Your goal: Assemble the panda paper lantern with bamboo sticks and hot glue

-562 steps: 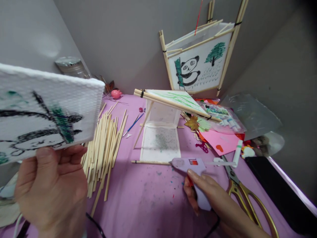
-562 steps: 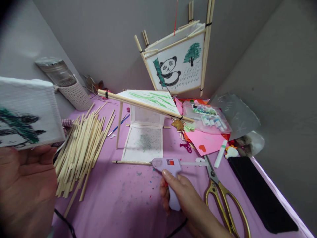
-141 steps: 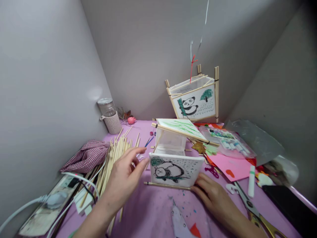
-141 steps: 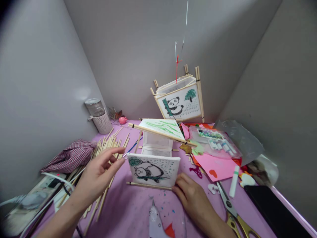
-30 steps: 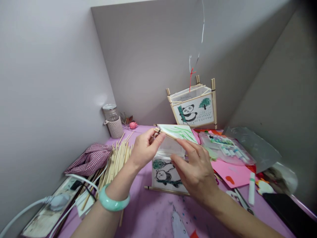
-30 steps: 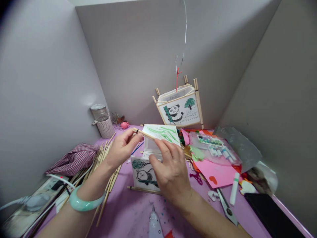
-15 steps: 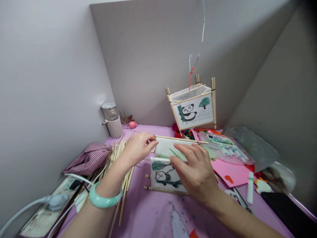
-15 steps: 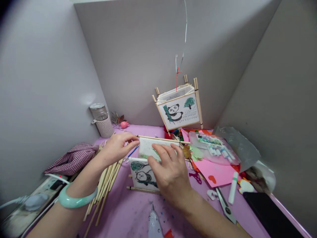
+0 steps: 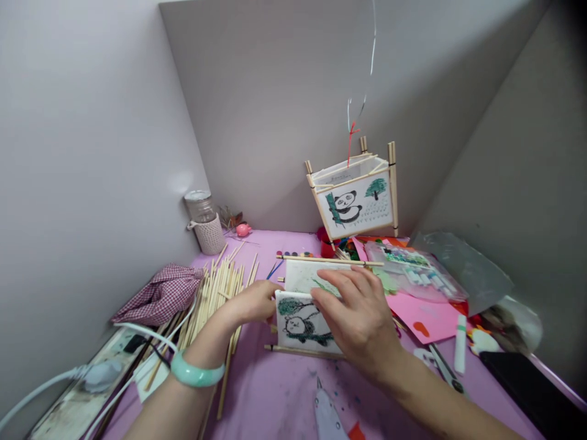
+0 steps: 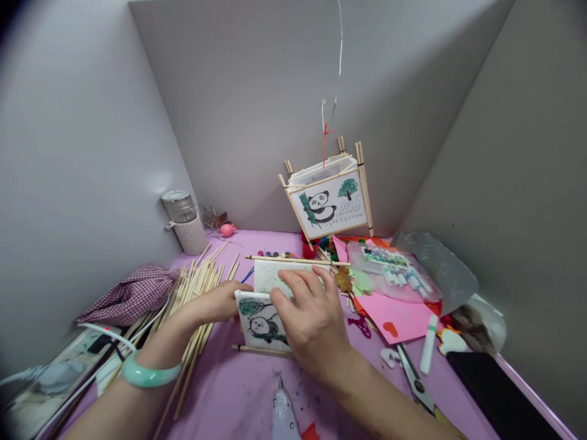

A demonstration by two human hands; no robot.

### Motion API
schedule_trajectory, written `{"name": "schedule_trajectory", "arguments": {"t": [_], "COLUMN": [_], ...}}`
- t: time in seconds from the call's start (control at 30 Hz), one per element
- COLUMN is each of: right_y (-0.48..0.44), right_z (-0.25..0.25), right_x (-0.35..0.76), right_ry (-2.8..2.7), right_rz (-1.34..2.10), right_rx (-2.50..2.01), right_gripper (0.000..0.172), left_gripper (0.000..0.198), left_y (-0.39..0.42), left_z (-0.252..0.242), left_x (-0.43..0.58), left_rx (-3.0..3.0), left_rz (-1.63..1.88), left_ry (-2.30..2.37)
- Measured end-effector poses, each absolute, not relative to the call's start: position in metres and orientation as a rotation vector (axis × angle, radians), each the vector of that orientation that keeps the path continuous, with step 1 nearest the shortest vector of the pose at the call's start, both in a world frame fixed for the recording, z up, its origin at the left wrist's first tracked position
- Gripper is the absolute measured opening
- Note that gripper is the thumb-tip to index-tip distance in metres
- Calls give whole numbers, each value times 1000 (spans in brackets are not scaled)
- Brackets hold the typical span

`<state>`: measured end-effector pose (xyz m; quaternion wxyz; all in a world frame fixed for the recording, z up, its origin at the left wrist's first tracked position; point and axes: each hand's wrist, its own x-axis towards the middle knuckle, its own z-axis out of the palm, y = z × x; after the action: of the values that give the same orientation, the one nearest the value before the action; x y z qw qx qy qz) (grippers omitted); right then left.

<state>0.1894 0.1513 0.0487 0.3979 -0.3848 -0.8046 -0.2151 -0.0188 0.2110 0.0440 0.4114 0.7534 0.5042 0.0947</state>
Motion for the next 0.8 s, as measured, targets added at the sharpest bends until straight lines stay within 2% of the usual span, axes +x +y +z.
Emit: {"name": "schedule_trajectory", "arguments": {"t": [0.2,0.4,0.6,0.8], "right_y": [150,149,149,148], "right_z": [48,48,49,49], "right_x": [190,190,189,190], "right_ry": [-2039,-2037,-2040,-2045], "right_rz": [-539,-533,-539,-546], "right_rx": [-982,-989,-982,-985], "right_gripper": [14,15,15,15], "left_gripper": [17,26,16,21], "left_y": [203,197,190,184], "left_z": [47,50,50,33], "left_x": [-24,-28,-32,-26], "left_rx": [1978,2158,2382,2283], "left_rz": [-32,37,-250,-84], "left_ry": [1308,1494,1697,1356]}}
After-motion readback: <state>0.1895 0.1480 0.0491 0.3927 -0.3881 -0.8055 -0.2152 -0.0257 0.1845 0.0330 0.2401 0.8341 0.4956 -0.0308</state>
